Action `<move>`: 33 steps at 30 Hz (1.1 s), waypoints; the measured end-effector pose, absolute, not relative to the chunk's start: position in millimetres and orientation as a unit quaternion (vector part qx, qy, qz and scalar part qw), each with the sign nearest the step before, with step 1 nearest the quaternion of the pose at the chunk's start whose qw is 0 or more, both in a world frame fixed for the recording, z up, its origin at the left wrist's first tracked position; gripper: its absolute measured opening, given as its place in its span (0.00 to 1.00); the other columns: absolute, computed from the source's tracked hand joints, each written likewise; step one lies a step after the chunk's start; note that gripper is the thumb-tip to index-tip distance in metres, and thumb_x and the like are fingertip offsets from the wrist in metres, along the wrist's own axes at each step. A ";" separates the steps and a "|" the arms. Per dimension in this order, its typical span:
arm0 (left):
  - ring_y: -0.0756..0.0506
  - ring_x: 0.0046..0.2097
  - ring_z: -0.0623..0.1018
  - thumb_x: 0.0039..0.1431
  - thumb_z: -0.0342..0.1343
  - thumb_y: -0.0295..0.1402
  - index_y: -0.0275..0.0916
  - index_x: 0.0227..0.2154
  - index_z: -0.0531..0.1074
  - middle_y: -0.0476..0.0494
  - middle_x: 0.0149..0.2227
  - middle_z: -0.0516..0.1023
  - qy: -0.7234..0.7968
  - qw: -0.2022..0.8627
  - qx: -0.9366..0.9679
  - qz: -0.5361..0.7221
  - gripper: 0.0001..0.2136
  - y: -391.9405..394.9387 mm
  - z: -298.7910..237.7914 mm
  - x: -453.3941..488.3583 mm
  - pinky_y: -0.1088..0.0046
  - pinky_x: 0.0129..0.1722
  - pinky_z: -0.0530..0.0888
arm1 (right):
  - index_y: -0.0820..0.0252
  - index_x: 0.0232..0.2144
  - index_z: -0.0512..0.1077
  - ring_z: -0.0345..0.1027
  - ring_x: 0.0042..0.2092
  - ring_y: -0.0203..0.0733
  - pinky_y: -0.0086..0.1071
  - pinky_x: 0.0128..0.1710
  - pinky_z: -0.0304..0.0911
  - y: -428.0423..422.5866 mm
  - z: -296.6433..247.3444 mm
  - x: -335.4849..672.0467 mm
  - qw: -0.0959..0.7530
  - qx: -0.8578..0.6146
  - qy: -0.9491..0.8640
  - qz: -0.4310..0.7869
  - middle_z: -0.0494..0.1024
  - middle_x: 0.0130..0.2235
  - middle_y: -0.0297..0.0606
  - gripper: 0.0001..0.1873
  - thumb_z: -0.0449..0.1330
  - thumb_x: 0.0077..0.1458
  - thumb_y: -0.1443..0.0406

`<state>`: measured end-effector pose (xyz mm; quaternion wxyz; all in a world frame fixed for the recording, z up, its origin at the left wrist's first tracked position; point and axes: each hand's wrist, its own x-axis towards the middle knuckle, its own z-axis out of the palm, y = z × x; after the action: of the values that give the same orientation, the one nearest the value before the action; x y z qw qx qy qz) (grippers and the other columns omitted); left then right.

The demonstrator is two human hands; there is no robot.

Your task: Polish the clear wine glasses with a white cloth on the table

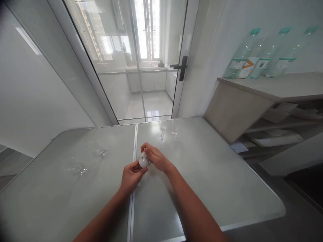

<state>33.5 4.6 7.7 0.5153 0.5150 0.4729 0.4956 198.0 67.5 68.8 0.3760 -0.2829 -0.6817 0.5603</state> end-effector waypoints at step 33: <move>0.55 0.18 0.67 0.54 0.62 0.57 0.35 0.53 0.74 0.46 0.25 0.76 0.324 0.580 0.442 0.602 0.33 11.4 -11.9 26.3 0.79 0.20 0.61 | 0.55 0.37 0.72 0.69 0.36 0.41 0.33 0.37 0.65 78.0 45.0 180.3 0.604 -0.242 -0.347 0.676 0.76 0.36 0.34 0.12 0.67 0.57 0.56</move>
<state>26.3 11.4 -11.9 0.5802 0.4419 0.3244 0.6024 180.3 78.0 45.0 0.6038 -0.2424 -0.3470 0.6755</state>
